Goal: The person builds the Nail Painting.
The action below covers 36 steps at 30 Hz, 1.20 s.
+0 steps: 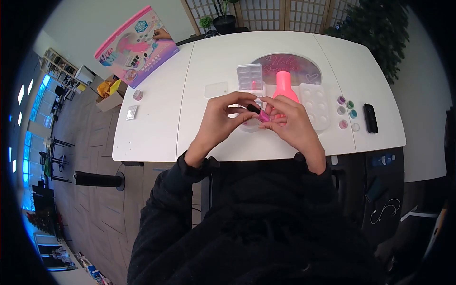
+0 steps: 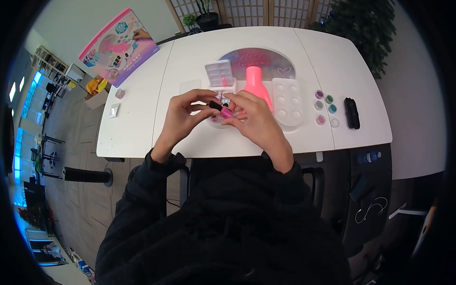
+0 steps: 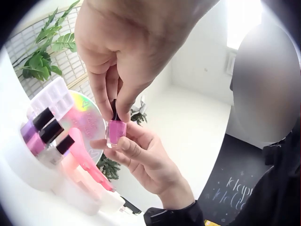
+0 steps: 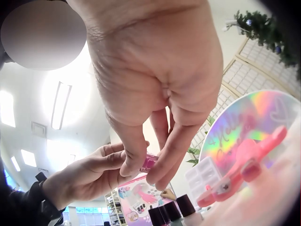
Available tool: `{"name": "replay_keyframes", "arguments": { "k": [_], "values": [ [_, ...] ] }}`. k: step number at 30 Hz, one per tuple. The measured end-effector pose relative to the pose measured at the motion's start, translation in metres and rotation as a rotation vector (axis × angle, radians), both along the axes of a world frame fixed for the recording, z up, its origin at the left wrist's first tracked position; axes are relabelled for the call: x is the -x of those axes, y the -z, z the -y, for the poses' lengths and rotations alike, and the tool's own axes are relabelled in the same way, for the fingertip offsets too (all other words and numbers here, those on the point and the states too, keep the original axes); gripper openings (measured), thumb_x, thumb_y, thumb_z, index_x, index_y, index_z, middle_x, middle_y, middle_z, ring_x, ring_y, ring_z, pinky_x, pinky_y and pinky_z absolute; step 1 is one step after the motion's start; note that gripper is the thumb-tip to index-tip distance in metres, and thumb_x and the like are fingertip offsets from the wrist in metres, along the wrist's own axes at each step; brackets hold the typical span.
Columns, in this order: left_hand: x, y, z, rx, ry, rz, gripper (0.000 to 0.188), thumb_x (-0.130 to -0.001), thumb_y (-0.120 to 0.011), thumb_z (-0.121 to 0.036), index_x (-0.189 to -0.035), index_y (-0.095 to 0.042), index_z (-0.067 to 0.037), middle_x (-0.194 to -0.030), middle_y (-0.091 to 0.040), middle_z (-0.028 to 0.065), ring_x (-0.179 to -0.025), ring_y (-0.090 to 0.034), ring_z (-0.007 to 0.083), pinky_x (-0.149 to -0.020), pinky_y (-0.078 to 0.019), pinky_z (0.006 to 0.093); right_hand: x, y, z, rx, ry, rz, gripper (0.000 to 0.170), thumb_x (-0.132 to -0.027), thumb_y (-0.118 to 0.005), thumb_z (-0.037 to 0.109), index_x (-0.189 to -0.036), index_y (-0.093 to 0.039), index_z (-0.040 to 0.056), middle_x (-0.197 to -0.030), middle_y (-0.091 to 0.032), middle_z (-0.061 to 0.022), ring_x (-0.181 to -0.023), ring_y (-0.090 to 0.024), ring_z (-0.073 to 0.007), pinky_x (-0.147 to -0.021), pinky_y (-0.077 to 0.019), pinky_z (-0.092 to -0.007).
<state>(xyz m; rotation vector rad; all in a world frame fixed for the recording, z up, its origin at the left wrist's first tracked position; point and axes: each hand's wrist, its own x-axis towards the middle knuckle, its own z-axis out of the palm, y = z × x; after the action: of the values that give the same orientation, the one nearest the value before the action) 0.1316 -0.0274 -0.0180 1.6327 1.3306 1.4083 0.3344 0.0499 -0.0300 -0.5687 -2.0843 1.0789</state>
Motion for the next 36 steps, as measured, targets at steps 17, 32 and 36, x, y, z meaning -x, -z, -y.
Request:
{"name": "replay_keyframes", "arguments": {
  "k": [17,32,36],
  "values": [
    [0.01,0.031,-0.014,-0.338,-0.062,-0.772,0.024,-0.069,-0.082,0.004,-0.089,-0.075,-0.005,-0.095,-0.063,0.0042,-0.094,-0.061,0.0268,-0.08,-0.0515,0.0394,-0.04,0.027,-0.033,-0.125,0.356,0.402,0.047,-0.091,-0.072,0.014,-0.136,-0.065,0.0051,-0.131,-0.063,-0.0177,-0.113,-0.065,-0.0351,-0.093,-0.0542,-0.0423],
    [0.006,0.029,-0.003,-0.261,-0.131,-0.886,0.024,-0.073,-0.085,-0.008,-0.094,-0.075,-0.015,-0.103,-0.065,-0.0033,-0.1,-0.06,0.019,-0.088,-0.0382,0.0388,-0.04,0.033,-0.035,-0.08,0.343,0.406,0.041,-0.092,-0.072,0.014,-0.131,-0.066,0.003,-0.131,-0.062,-0.0195,-0.113,-0.064,-0.0373,-0.093,-0.0537,-0.0421],
    [0.007,0.029,-0.002,-0.271,-0.112,-0.939,0.024,-0.074,-0.085,-0.009,-0.094,-0.075,-0.017,-0.102,-0.064,-0.0053,-0.103,-0.06,0.0177,-0.093,-0.0353,0.0428,-0.04,0.034,-0.035,-0.053,0.347,0.382,0.04,-0.092,-0.071,0.014,-0.13,-0.067,0.0025,-0.131,-0.062,-0.0194,-0.114,-0.064,-0.037,-0.094,-0.0537,-0.0421]
  ]
}}
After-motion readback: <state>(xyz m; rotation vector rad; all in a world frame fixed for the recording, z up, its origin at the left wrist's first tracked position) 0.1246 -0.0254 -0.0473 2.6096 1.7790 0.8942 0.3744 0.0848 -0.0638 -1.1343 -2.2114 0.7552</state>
